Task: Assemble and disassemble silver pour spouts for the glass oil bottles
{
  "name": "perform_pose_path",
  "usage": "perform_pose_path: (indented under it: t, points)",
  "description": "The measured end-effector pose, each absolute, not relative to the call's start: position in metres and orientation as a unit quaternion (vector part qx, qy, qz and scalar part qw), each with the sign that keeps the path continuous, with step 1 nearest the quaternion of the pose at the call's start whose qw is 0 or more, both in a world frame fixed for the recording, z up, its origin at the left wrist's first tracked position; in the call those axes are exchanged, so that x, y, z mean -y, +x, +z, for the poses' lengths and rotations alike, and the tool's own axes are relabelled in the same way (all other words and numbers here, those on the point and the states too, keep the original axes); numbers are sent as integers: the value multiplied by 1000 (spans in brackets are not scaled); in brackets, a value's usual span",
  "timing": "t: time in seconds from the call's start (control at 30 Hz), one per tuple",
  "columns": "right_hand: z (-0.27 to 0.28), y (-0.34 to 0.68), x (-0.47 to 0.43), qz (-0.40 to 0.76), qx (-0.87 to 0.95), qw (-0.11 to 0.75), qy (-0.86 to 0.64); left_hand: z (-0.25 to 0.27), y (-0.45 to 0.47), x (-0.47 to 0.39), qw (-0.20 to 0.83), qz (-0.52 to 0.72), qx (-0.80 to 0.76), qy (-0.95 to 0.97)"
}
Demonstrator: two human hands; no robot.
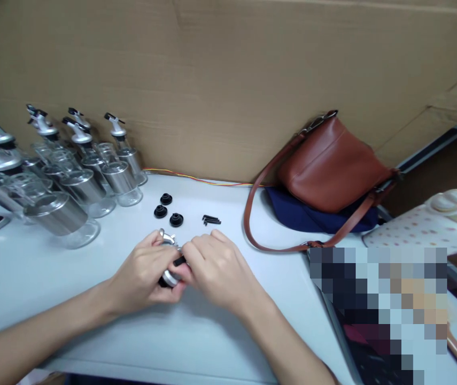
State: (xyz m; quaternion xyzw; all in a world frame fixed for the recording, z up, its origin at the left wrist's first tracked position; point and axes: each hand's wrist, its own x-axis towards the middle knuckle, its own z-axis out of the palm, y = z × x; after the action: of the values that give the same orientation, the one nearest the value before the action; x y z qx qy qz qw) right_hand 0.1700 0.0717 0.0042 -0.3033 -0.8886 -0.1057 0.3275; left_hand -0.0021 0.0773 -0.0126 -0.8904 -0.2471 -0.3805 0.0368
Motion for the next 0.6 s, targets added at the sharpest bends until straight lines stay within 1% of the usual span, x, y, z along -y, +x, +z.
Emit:
perform_pose_path:
  t: [0.17, 0.23, 0.3, 0.4, 0.5, 0.6]
  points:
    - [3, 166, -66, -30, 853, 415, -316, -7, -2, -73, 59, -401, 216, -888]
    - [6, 168, -65, 1, 840, 433, -327, -5, -2, -72, 54, -412, 210, -885]
    - [8, 171, -66, 18, 817, 447, -364, -3, -4, -73, 53, -426, 208, -879]
    - [7, 182, -76, 48, 752, 470, -459, -4, -9, -77, 47, -445, 209, -869]
    - [1, 194, -91, 119, 694, 466, -535, -6, -12, -81, 37, -464, 207, -860]
    - [-9, 203, -103, 184, 673, 434, -570, -7, -13, -83, 34, -467, 200, -860]
